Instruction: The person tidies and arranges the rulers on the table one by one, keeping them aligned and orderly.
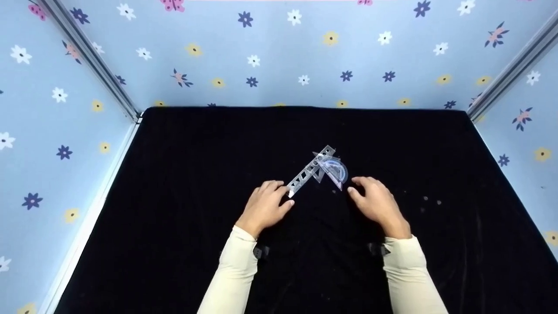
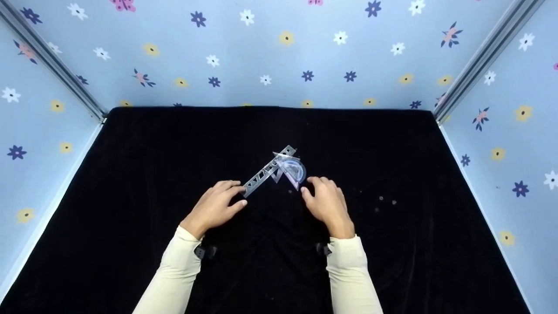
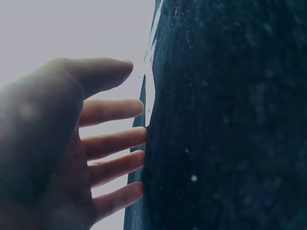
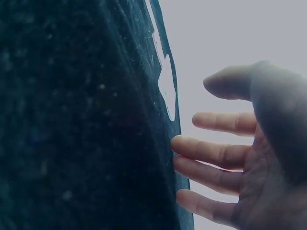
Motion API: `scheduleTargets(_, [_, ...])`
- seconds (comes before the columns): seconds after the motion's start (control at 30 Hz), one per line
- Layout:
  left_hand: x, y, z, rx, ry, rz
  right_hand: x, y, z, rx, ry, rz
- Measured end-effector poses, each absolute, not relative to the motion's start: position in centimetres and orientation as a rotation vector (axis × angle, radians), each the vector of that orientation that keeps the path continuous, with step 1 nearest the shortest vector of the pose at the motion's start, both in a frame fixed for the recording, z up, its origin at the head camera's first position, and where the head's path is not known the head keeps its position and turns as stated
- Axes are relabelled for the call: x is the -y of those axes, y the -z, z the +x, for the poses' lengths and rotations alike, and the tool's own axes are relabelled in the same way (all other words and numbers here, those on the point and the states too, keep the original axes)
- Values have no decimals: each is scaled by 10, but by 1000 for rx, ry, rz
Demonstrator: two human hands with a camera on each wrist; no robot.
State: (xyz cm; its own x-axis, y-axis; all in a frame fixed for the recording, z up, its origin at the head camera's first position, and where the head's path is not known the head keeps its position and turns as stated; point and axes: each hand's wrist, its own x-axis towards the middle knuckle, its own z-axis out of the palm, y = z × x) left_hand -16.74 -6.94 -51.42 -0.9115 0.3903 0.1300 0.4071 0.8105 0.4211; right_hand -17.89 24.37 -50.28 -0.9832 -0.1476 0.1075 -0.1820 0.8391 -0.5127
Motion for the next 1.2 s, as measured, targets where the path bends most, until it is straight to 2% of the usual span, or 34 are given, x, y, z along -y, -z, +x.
scheduleTargets(0.57, [70, 511, -170, 2967, 707, -637, -231, 487, -224, 3004, -811, 249])
scheduleTargets(0.9, [75, 512, -169, 2972, 698, -621, -204, 489, -259, 2816, -1171, 124])
scheduleTargets(1.2, [73, 511, -166, 2989, 665, -606, -196, 488, -278, 2891, -1166, 121])
